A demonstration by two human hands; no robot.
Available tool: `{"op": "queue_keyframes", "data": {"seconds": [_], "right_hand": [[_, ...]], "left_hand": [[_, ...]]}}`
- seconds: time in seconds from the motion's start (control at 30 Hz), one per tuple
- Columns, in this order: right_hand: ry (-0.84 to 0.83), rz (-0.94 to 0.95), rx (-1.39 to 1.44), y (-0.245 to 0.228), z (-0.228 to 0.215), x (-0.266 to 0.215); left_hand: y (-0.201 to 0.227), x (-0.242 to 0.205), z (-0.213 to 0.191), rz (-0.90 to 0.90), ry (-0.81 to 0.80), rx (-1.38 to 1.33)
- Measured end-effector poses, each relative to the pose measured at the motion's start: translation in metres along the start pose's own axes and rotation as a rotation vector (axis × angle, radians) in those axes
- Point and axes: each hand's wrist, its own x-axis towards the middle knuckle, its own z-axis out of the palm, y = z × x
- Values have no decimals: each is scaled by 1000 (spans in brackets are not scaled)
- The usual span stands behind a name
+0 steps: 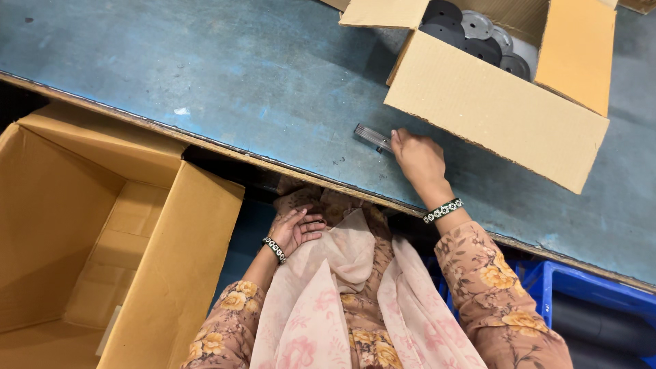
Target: The person repeatedly picks up black cylindrical objects and clear plastic strips, inserts the strips into the cylinders, and places the assembled units into a blue crate. The process is repeated multiple times in a consistent sequence.
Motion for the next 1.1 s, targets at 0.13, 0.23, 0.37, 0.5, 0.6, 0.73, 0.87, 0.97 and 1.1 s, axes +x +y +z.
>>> {"op": "queue_keyframes", "data": {"seconds": [0.13,0.23,0.37,0.5,0.6,0.73,0.87,0.97,1.1], "right_hand": [[146,-84,8,-3,1,-6],[148,-59,15,-6,4,-10],[202,-81,39,-1,11,-12],[118,61,240,19,17,3],[121,131,331,27,21,10],[132,160,355,23,21,2],[154,250,356,11,12,-4],[137,244,325,5,6,-4],[68,125,166,1,-1,1]], "left_hand": [[-1,3,-1,-5,-8,-15],[-1,5,-2,-11,-12,-25],[-2,5,-3,-13,-5,-21],[-4,4,-4,0,-11,-15],[-3,6,-5,8,-20,-23],[-5,4,-7,7,-18,-33],[-2,6,-6,1,-12,-26],[-3,4,-6,-11,6,-39],[-2,4,-3,-1,-7,-33]]}}
